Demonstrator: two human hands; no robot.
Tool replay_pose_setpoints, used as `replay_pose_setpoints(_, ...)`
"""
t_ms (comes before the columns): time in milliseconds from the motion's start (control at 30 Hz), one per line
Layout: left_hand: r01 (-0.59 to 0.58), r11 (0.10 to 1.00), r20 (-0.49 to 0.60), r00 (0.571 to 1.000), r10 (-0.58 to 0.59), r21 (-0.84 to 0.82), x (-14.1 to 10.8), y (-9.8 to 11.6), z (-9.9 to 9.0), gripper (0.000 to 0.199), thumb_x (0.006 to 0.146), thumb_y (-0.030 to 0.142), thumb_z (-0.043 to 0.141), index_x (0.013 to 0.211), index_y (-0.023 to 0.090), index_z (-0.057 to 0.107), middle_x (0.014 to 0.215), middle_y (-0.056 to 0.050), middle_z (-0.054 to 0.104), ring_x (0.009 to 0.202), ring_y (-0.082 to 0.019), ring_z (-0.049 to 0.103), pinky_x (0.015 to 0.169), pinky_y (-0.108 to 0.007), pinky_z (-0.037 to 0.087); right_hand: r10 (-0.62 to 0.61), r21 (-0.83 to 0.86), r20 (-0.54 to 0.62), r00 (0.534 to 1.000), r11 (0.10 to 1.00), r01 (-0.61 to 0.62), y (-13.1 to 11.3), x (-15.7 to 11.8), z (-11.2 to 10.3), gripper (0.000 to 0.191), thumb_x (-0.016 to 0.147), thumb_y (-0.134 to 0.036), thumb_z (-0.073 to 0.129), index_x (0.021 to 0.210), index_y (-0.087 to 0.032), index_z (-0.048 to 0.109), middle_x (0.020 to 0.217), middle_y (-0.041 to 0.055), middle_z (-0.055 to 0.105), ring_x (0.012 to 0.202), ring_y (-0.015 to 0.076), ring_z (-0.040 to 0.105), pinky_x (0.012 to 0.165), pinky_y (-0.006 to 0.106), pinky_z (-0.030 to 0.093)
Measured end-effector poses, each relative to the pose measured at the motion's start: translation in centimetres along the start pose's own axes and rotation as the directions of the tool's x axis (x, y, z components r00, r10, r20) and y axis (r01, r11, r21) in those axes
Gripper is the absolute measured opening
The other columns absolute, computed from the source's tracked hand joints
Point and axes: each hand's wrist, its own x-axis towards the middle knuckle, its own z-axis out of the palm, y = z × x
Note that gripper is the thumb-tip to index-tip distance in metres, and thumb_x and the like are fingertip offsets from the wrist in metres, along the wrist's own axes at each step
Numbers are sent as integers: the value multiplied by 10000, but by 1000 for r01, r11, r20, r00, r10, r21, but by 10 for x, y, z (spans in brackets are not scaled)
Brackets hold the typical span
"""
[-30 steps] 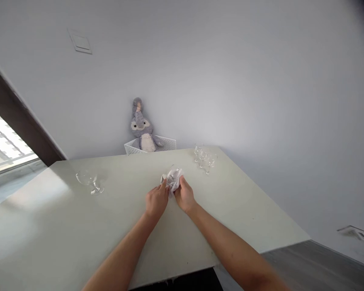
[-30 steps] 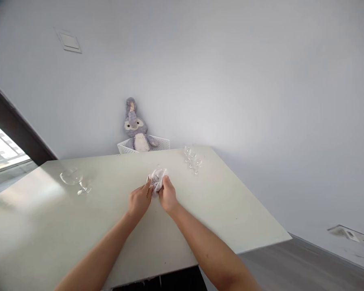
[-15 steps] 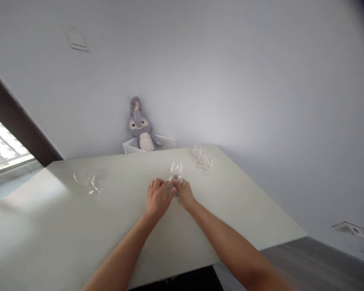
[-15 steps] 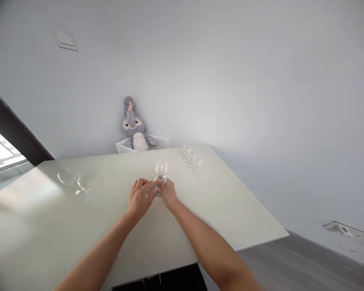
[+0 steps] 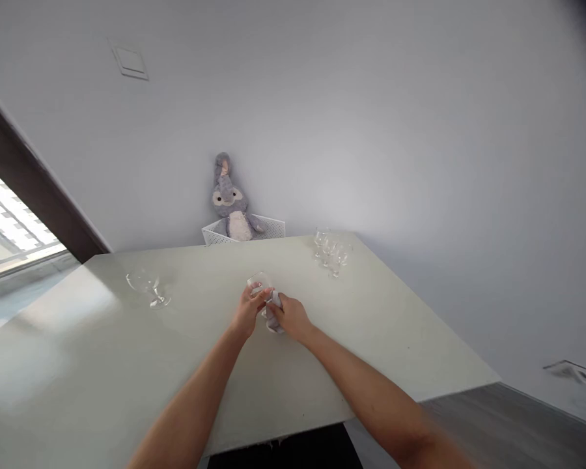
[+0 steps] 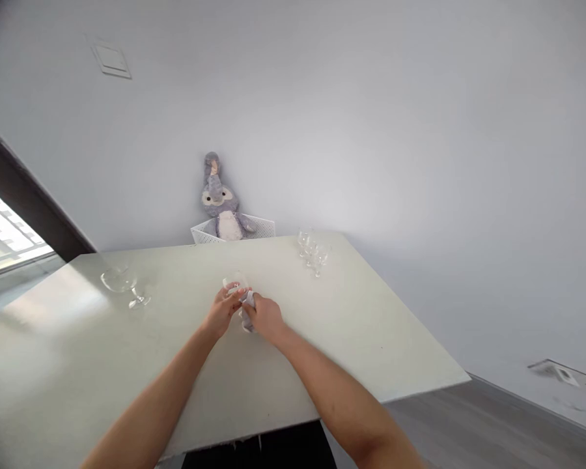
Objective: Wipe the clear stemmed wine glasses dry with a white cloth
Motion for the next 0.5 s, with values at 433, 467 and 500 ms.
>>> replay_pose_setpoints(433,100,888,-95,983,-158,-450,8,15,-14,192,790,338,505,793,147,525,799,-69,623,741,-159,620,668,-282,512,-484,-173,-139,864,871,460,-1,-4,5,391,890,-285,314,1271,-223,378,1279,90,424,1125,211,415,912,357,353)
replay_pose_setpoints(467,58,872,-107,986,-125,-485,7,14,-11,183,796,338,500,800,155,510,848,-73,620,817,-166,617,722,-295,509,-436,-116,-184,881,900,421,0,-3,5,412,892,-277,301,1299,-220,327,1267,92,436,1121,207,425,907,347,357)
replay_pose_setpoints(500,21,861,-121,988,-96,-508,5,14,-7,183,799,344,497,804,161,495,890,-77,614,883,-173,606,767,-308,501,-381,-75,-205,902,925,373,1,-3,6,423,892,-276,293,1311,-217,296,1230,93,469,1091,206,454,886,339,370)
